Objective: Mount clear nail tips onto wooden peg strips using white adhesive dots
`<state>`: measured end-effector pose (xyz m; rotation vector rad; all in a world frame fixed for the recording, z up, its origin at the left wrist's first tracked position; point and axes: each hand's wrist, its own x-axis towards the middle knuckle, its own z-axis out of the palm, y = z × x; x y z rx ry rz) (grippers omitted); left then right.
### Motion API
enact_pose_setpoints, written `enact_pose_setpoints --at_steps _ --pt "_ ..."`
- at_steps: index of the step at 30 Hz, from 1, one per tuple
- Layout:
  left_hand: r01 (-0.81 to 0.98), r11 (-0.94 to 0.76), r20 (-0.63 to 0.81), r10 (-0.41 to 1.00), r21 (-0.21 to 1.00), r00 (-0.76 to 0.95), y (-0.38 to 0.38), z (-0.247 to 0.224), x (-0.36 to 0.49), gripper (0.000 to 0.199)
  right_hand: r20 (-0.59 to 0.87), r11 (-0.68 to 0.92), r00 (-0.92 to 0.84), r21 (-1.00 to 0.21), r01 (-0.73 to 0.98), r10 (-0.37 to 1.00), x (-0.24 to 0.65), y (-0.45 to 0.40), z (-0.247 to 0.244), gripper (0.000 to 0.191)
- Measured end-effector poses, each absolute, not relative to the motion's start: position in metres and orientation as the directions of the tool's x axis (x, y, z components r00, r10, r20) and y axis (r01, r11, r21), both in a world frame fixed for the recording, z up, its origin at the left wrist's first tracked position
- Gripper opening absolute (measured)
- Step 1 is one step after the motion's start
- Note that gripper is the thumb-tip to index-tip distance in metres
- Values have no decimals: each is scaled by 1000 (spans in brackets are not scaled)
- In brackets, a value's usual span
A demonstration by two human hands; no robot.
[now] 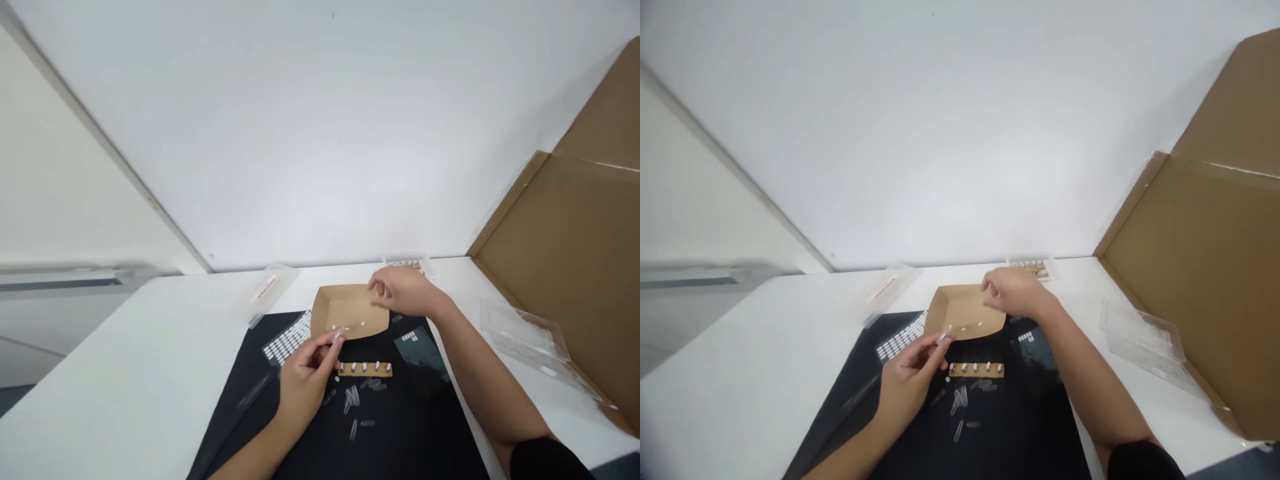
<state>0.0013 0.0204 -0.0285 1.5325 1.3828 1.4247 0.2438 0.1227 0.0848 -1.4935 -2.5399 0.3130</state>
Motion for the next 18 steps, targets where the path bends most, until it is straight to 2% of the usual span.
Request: enact_pose_setpoints --at_steps 3,6,10,18 --pt "290 -267 317 938 919 -141 20 -29 1 36 129 340 -320 -194 920 939 265 151 66 23" --pt "306 -309 352 931 901 -98 19 -27 2 32 170 262 -237 -146 954 957 280 171 45 29" --pt "317 -325 365 928 891 -72 18 -27 3 29 166 244 -223 -114 963 961 287 182 25 38" --pt "357 -375 418 907 855 -49 19 -31 2 25 145 262 -249 -78 962 958 295 193 14 19"
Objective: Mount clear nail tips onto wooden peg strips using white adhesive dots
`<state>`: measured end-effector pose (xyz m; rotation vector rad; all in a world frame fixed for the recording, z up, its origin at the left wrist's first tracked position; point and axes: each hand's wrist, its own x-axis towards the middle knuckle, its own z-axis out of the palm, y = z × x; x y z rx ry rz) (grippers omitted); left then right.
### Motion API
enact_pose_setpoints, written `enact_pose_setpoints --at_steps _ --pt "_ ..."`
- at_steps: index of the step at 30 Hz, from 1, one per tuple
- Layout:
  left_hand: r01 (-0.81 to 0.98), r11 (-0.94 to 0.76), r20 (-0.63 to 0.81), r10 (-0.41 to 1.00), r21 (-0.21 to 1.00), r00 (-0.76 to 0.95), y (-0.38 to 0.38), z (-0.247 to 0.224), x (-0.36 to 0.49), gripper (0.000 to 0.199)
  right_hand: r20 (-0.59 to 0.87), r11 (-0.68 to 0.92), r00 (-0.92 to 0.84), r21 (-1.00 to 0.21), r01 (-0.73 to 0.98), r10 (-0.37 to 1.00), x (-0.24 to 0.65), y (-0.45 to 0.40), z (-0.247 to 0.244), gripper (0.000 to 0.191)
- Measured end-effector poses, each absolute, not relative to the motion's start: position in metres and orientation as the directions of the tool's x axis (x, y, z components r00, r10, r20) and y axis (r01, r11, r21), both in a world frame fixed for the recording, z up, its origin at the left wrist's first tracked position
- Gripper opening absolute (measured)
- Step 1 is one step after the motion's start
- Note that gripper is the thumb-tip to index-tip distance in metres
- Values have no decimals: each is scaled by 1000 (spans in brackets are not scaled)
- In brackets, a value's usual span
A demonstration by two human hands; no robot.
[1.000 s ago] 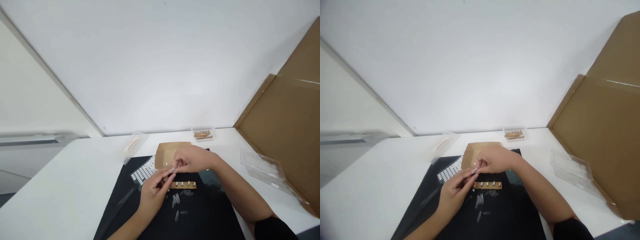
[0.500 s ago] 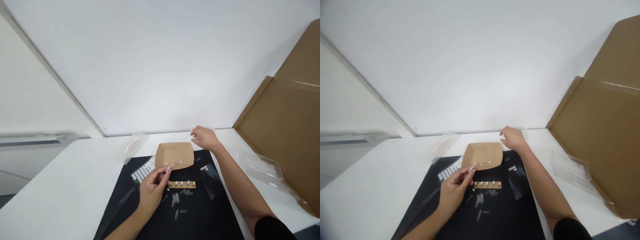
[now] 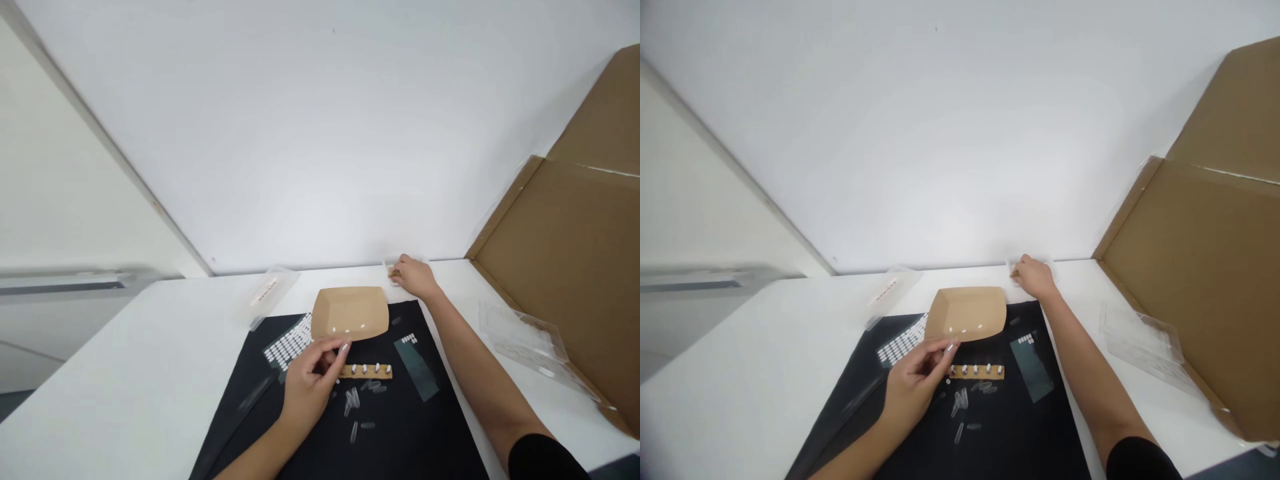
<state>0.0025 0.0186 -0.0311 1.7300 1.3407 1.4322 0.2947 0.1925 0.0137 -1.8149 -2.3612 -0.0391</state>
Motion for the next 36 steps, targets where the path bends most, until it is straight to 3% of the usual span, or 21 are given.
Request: enact_pose_setpoints --at_steps 7,16,19,21,26,30,36 --pt "370 -411 445 895 833 -9 20 -34 1 22 209 280 -261 -67 958 943 292 186 27 22" --pt "385 -461 497 868 799 7 17 -34 4 19 388 389 -322 -107 915 864 273 123 99 23" --pt "380 -504 542 840 776 8 15 -34 5 14 554 581 -405 -182 793 727 265 96 107 22" --pt "365 -545 580 815 755 17 14 -34 6 11 660 697 -445 -171 696 605 262 81 103 22" --pt "340 -639 677 736 689 11 10 -30 8 5 726 821 -500 -156 549 473 266 48 72 19" --pt "275 -729 761 648 627 -16 4 -31 7 14 729 812 -463 -219 541 504 284 11 37 24" --pt "222 -792 809 588 569 23 1 -36 9 24 588 698 -382 -539 472 713 294 -56 -14 29"
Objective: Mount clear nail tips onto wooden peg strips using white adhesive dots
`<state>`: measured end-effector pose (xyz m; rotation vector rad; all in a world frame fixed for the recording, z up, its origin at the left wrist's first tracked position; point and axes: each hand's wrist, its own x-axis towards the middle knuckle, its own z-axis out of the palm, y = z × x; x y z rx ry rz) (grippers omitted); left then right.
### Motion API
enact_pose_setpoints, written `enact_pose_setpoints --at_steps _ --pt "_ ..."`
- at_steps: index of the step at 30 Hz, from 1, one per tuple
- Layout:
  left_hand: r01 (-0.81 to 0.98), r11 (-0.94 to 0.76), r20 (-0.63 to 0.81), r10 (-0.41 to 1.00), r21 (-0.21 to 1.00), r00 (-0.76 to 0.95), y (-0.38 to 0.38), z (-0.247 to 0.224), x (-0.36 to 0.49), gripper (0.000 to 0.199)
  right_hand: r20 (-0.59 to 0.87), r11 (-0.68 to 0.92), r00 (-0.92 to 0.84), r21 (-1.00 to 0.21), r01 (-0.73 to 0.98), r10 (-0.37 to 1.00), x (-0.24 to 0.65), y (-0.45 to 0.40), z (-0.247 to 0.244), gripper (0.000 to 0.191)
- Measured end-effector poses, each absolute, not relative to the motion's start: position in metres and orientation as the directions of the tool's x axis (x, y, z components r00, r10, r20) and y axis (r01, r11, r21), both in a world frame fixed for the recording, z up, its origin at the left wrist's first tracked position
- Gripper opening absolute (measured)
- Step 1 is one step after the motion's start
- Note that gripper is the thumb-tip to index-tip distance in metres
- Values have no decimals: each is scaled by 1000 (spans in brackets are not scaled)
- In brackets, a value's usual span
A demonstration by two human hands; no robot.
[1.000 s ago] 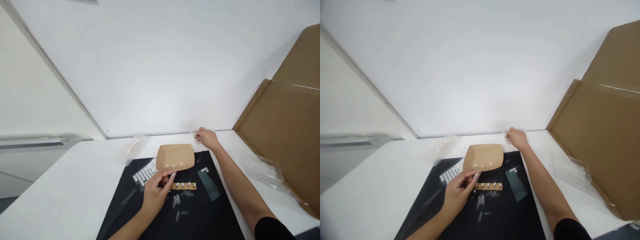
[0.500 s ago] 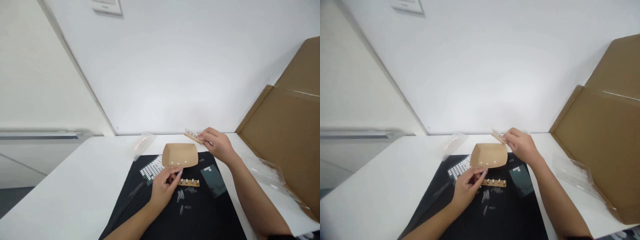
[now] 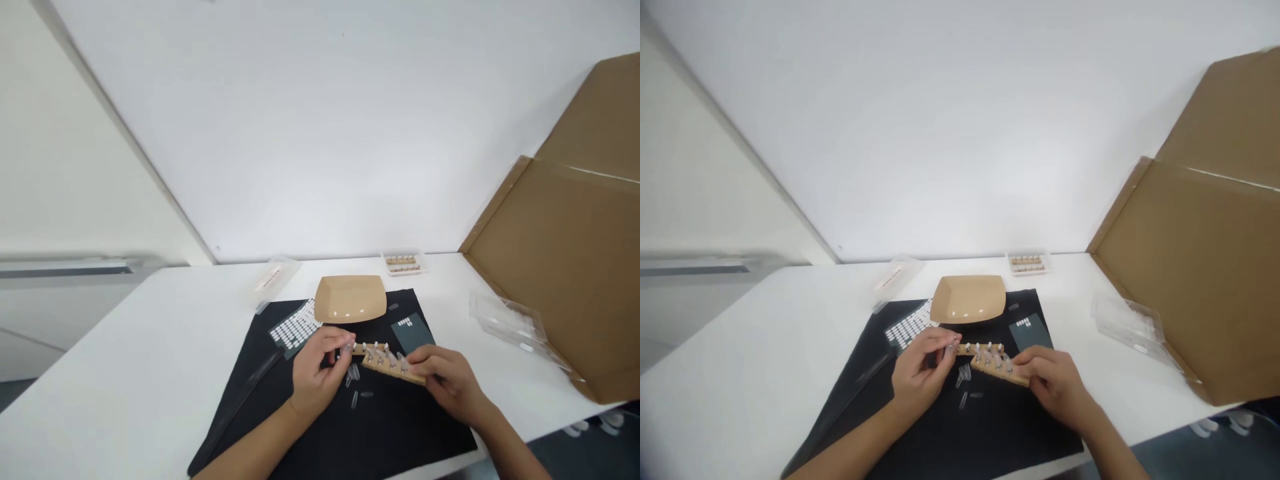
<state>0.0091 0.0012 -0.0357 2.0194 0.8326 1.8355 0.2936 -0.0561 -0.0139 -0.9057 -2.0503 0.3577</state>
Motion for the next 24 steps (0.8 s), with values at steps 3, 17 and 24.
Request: enact_pose_setpoints --at_steps 3,17,24 --pt "259 -808 825 561 529 65 2 -31 12 23 506 630 -376 -653 421 776 286 -79 -32 31" --pt "197 -914 761 404 354 507 -1 -32 15 15 235 415 -346 -620 666 908 285 -102 -40 34" --pt "194 -905 739 421 378 526 -4 -33 18 15 189 351 -306 -663 661 933 285 -107 -31 36"
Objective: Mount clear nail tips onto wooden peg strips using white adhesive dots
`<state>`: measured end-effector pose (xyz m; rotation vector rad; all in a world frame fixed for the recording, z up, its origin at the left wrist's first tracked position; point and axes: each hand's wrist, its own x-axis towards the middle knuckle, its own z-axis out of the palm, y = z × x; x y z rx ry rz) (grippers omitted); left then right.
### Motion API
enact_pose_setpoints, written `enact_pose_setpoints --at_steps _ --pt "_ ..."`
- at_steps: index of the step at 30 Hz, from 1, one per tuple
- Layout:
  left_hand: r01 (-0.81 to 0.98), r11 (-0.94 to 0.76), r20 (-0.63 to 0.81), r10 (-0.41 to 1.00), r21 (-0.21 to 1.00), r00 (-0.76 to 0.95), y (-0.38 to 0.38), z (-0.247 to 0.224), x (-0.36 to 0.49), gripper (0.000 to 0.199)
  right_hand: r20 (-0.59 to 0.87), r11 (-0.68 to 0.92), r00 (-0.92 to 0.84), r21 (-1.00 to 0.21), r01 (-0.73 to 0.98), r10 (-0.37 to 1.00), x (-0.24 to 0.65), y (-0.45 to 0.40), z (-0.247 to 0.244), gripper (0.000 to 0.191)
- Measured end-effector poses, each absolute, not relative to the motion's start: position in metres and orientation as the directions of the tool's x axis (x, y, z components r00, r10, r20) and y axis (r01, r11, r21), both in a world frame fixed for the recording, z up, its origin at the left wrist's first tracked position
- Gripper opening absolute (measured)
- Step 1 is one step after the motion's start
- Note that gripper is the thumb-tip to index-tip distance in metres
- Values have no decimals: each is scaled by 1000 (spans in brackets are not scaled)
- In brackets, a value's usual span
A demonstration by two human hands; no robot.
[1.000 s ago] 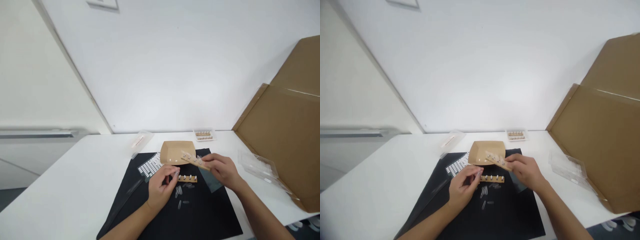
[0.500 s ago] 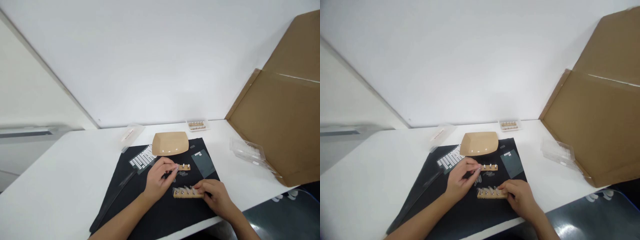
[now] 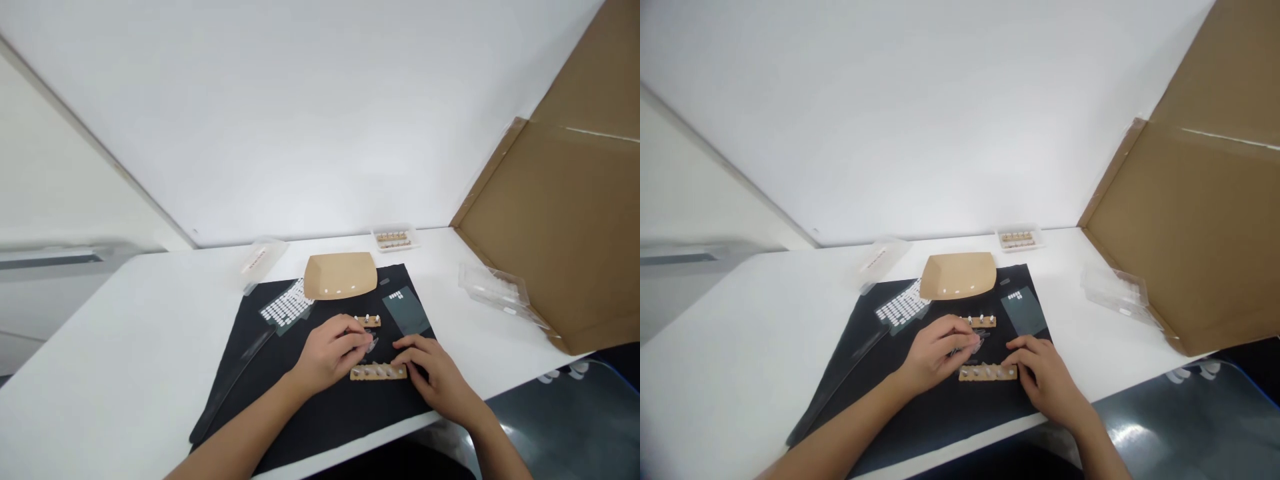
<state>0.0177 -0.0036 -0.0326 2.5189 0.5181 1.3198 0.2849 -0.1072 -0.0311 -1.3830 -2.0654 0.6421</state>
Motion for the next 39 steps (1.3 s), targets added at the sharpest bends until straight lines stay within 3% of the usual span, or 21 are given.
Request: enact_pose_setpoints --at_steps 6,10,14,17,26,32,39 --pt "211 -894 752 448 396 485 -5 -34 22 13 197 295 -241 -820 491 950 297 -101 -29 20" --pt "170 -855 729 509 490 458 -8 -31 25 13 265 280 -102 -823 494 959 284 -102 -23 24" --pt "139 -836 709 528 531 468 -10 -33 25 14 336 353 -117 -843 406 935 251 -105 -19 40" --pt "135 -841 712 519 524 473 -11 -36 24 14 382 391 -116 -800 455 917 230 -103 -20 51" --pt "75 -838 726 510 541 461 -14 -36 26 10 521 424 5 -701 574 854 219 -98 -31 27" --pt "61 -823 717 526 565 458 -16 -34 26 10 610 472 -8 -604 642 792 222 -100 -39 43" --pt "43 -842 727 490 538 481 -18 -31 27 10 627 495 -8 -607 621 779 222 -100 -35 34"
